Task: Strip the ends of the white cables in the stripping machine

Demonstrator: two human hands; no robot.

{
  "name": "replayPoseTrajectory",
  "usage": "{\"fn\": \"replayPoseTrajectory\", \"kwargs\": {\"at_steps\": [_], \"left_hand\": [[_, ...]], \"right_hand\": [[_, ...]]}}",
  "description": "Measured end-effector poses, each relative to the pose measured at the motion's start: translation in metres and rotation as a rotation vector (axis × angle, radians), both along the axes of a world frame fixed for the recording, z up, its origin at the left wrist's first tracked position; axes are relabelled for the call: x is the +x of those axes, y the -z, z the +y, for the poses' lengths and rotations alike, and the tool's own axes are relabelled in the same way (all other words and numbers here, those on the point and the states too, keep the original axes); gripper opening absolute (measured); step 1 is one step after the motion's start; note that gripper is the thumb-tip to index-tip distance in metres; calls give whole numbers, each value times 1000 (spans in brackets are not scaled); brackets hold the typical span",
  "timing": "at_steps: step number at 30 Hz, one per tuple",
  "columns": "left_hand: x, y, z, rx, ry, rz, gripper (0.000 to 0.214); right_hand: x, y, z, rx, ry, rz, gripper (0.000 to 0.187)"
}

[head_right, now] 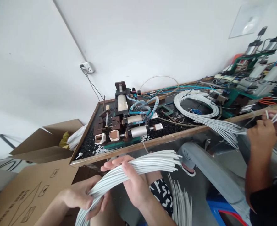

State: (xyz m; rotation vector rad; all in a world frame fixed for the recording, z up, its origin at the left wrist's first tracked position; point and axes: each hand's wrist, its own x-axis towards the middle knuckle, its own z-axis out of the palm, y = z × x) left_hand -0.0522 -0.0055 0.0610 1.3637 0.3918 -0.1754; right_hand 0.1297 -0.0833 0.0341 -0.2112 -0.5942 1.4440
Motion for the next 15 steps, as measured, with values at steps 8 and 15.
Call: {"fn": "replayPoseTrajectory", "kwargs": {"at_steps": [8,15], "left_hand": [[8,-51,-31,304,-432,115,48],[35,3,-57,834,-525,200,33]], "right_hand": [[10,-51,11,-72,-134,228,31],[-24,-10,-2,-371,127,-93,33]]}}
